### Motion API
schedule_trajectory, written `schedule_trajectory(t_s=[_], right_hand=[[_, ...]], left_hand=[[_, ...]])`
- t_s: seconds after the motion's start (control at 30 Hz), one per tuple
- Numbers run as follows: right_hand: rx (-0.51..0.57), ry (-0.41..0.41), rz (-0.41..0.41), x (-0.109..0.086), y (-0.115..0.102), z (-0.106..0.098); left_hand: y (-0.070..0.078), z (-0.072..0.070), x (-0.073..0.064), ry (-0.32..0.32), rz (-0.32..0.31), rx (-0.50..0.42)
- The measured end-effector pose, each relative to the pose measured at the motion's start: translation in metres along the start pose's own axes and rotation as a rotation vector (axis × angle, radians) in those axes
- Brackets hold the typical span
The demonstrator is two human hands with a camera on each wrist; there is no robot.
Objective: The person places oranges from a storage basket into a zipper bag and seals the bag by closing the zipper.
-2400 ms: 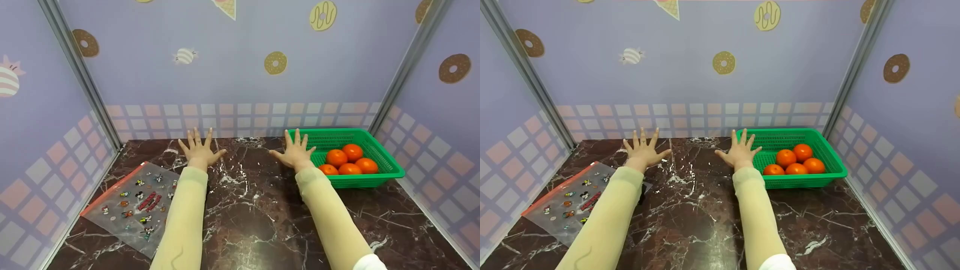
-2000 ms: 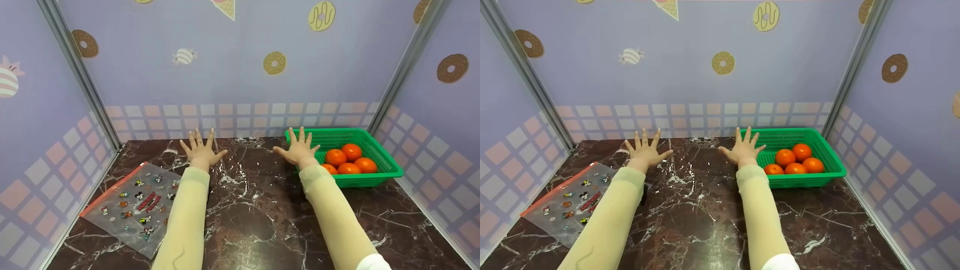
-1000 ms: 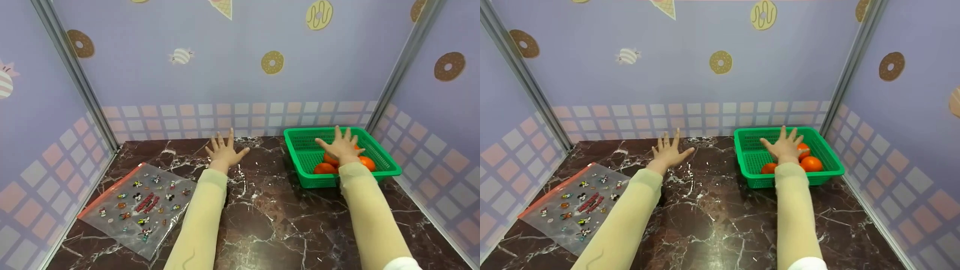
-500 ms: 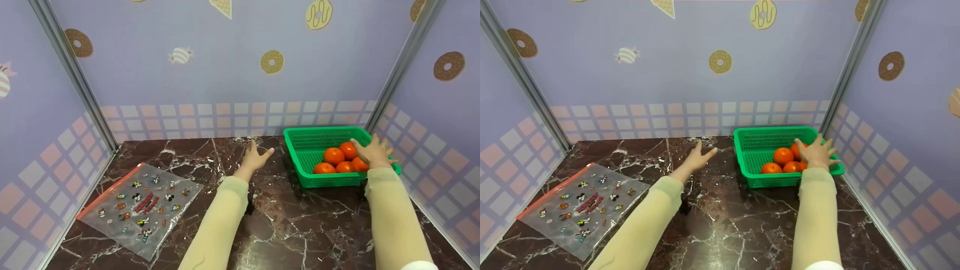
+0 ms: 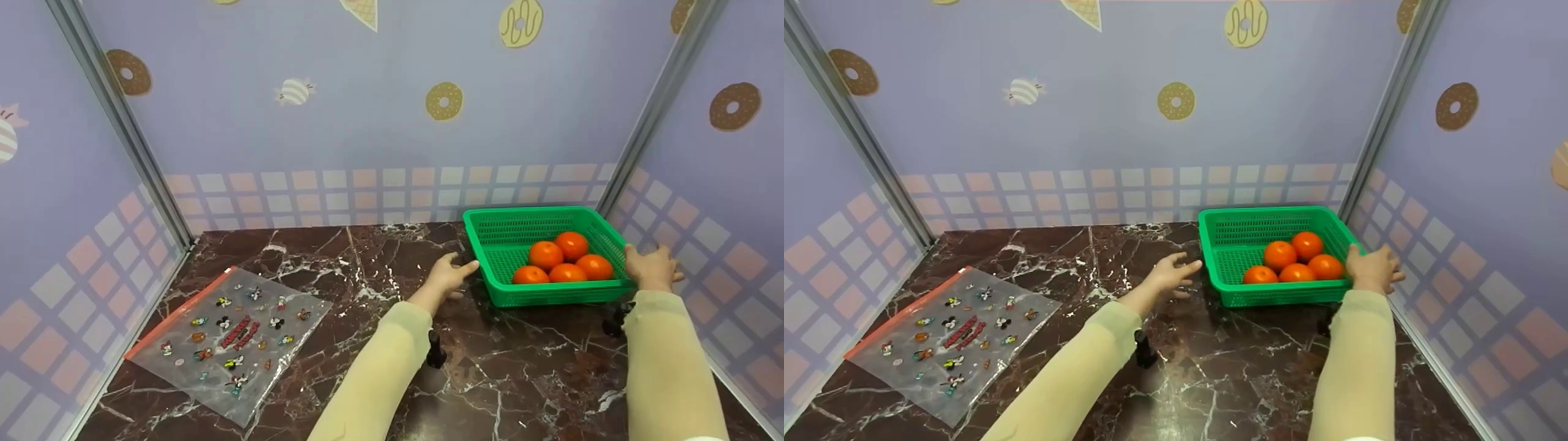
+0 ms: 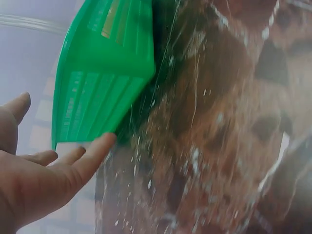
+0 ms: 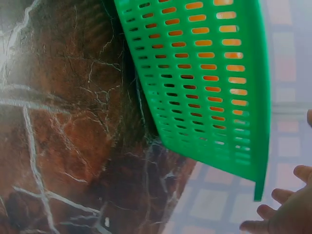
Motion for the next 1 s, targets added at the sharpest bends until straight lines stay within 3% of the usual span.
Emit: schedule_trajectory(t_s=[0.2,0.43,0.7,1.0], right_hand=[[0.079,0.024,-0.013,0.003,0.008,0.001],[0.108,0.036,0.003,0.003,0.012,0.003],[0.025,0.11,0.039,0.002,0.016,-0.002],[0.131,0.076,0.101,0.005,0.03,-0.003]], left_hand=[[-0.002,0.02,0.0,-0.119,0.001,-0.185],[0.003,0.028,0.004,-0.168,0.014,-0.26],[0.001,0.02,0.004,-0.109,-0.012,-0.287],[0.0,0.01,0.001,-0.042,-0.019,-0.2]])
Point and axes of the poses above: each hand's wrist, its own x-axis towards the middle knuckle, its own z-axis out of the palm, y = z × x, the point moved 8 cm from there along x, towards the middle knuckle, and after that the axes turned 9 degrees about -y, right-handed, at the moved point
